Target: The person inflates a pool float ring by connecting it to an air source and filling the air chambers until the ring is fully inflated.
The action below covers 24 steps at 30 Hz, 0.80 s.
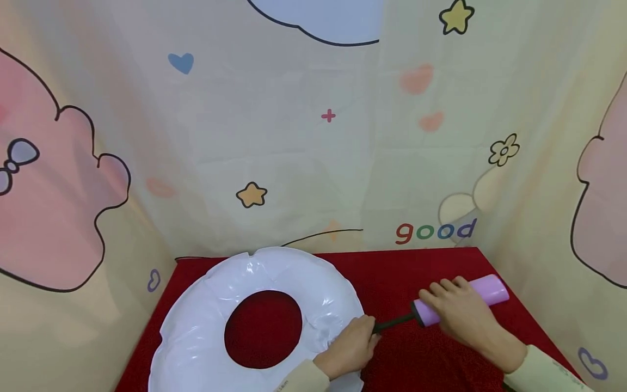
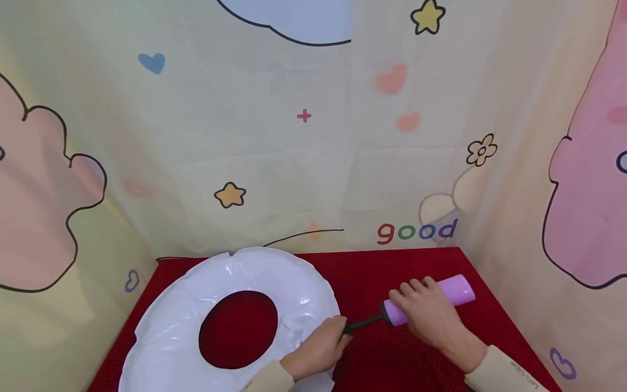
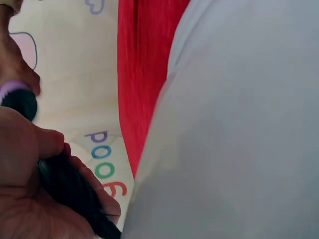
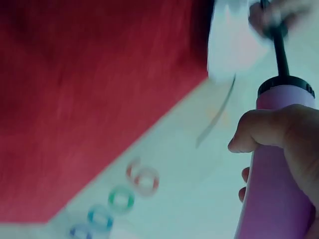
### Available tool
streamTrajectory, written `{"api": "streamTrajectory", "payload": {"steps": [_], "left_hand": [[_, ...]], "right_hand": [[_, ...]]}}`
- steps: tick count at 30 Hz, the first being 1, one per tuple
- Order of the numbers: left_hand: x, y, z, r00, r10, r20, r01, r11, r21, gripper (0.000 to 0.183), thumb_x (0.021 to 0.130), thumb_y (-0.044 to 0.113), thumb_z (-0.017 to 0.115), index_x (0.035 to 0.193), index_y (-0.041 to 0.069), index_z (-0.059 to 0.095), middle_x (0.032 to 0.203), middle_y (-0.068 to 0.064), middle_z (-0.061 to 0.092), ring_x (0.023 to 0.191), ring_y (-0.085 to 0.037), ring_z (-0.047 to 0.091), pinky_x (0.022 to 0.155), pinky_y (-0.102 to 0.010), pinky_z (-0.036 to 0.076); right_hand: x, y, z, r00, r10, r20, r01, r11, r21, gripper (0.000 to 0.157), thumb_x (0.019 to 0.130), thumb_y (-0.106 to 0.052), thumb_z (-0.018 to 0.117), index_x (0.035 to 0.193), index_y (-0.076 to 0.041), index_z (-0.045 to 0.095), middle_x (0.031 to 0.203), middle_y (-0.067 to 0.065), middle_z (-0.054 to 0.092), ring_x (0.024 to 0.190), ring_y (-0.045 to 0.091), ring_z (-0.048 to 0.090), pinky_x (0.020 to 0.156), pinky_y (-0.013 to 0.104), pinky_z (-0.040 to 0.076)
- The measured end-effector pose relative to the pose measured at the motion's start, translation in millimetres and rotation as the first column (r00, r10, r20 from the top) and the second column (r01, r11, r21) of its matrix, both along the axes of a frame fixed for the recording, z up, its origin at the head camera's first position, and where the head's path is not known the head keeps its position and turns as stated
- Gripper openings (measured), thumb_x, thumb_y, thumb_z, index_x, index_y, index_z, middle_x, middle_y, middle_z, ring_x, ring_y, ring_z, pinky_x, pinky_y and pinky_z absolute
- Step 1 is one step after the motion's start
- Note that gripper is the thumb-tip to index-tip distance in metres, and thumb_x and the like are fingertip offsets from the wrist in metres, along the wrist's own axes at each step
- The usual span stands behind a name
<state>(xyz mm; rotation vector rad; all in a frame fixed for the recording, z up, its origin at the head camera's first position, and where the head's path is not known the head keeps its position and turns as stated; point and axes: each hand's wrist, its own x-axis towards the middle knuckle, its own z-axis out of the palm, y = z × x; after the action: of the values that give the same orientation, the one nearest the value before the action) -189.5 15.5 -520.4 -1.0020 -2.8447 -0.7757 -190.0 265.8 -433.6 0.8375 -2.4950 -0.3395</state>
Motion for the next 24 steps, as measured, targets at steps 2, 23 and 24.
{"api": "streamTrajectory", "payload": {"steps": [2,23,24], "left_hand": [[-1.1,-5,1.2,1.0,0.003,-0.022,-0.003,1.0,-0.006,0.015,0.094,0.019,0.051,0.081,0.017,0.045,0.072,0.008,0.047,0.064,-0.002,0.04,0.056,-0.014,0.034],[-3.2,4,-0.1,0.987,0.004,-0.161,-0.017,0.997,-0.081,0.013,0.093,0.021,0.054,0.083,0.017,0.046,0.075,0.007,0.049,0.067,-0.005,0.045,0.056,-0.014,0.035],[-3.1,2,-0.3,0.986,0.013,-0.167,-0.028,0.996,-0.086,0.013,0.092,0.02,0.054,0.082,0.017,0.046,0.075,0.007,0.049,0.067,-0.005,0.045,0.057,-0.014,0.035]], "right_hand": [[-2.7,13,10.2,0.999,-0.014,-0.029,0.014,1.0,-0.013,0.05,0.049,-0.016,0.08,0.095,-0.019,0.06,0.085,0.003,0.066,0.081,0.025,0.061,0.074,0.043,0.044],[2.0,12,2.1,0.999,-0.036,0.018,0.036,0.999,-0.019,0.052,0.049,-0.021,0.083,0.095,-0.02,0.06,0.084,0.001,0.066,0.081,0.023,0.062,0.074,0.042,0.044],[2.1,18,5.2,0.999,-0.043,0.012,0.043,0.999,-0.028,0.052,0.048,-0.019,0.082,0.094,-0.02,0.06,0.084,0.002,0.066,0.081,0.024,0.062,0.074,0.043,0.044]]}}
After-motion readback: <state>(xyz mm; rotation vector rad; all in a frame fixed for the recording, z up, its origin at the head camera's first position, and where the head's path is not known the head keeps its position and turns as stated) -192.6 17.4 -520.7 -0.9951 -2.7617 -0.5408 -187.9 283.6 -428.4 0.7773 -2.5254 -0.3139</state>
